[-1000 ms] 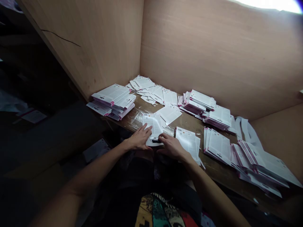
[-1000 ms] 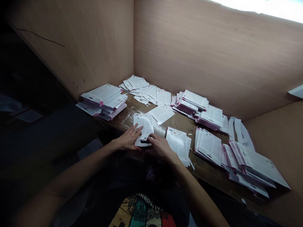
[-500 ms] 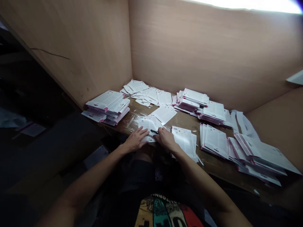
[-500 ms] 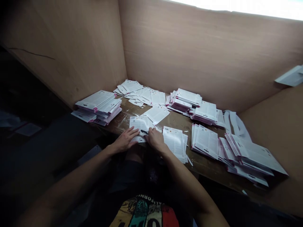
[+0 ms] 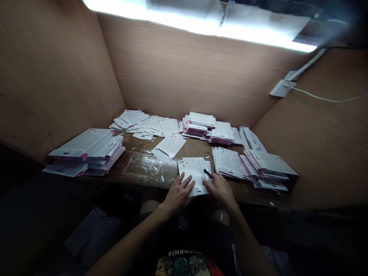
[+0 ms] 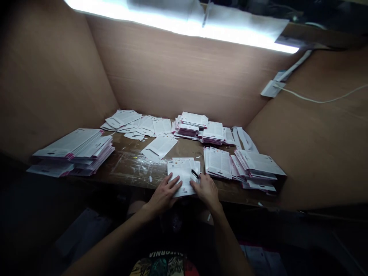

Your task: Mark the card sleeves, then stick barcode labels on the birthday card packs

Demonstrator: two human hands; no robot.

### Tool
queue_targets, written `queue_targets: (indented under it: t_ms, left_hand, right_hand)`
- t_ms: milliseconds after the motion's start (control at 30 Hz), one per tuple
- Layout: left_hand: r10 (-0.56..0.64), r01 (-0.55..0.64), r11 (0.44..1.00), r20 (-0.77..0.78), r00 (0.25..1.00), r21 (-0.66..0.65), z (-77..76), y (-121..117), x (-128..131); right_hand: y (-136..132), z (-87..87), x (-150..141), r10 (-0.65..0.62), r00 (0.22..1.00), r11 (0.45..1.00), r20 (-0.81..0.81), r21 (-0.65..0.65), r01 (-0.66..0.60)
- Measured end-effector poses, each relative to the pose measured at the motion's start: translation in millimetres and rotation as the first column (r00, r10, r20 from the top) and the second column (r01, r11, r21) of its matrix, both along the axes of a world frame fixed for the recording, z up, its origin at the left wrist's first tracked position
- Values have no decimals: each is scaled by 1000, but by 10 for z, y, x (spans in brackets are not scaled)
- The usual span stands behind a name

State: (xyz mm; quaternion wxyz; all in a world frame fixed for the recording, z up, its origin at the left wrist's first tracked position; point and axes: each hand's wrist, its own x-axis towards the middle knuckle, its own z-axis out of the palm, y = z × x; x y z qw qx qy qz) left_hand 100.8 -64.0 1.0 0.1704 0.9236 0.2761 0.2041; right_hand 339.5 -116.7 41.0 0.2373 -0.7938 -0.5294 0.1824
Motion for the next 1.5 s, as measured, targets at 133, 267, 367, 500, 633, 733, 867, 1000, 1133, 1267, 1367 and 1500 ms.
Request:
queue_targets:
  t_ms: [133, 267, 367, 500, 633, 733, 867, 1000, 1133, 1267, 1367, 1500]
  left_hand:
    - [-16, 16, 999, -16, 1000, -31, -107, 40, 150]
    - [-22, 23, 997, 25, 999, -69, -156, 49, 91]
    - [-20, 36, 988, 101, 995, -153, -123, 97, 58]
    - [305, -134, 915, 437, 846, -380, 65, 403, 63]
    - [323, 82, 801, 543, 775, -593, 251, 697, 103]
    - [230, 125, 801, 494, 838, -585, 219, 692, 148]
    - [223, 167, 722, 455, 862, -671, 148, 603, 259]
    - [281, 244, 543, 447, 849, -803, 283, 521, 453]
    - [366, 334, 415, 491, 790, -846, 404, 206, 555]
    - [443, 417, 338, 533, 720, -844, 257, -40, 474]
    - [505, 391, 370, 536, 676, -843, 122, -172, 291]
    - [619, 315, 339, 462, 635, -886, 133, -315, 110]
  right_hand:
    - [122, -156, 177, -151, 978, 988, -145, -66, 143]
    - [412, -220, 134, -79, 892, 997, -445, -41, 67]
    - [476, -177, 36, 32, 806, 999, -591, 37, -13]
    - [360, -54, -100, 296, 555, 938, -777, 346, -16]
    - [230, -34, -123, 395, 660, 858, -639, 513, -17]
    - [183, -121, -59, 387, 777, 847, -497, 525, -87]
    - [109, -177, 65, 389, 743, 876, -545, 469, -114]
    - [-50, -72, 130, 330, 570, 916, -752, 401, -3]
    - [-329, 6, 71, 240, 489, 946, -839, 315, 77]
    - [-437, -157, 53, 142, 430, 983, -891, 178, 46]
    - [-407, -280, -75, 115, 398, 993, -910, 117, -19]
    - [-396, -212, -333, 191, 365, 982, -911, 180, -65]
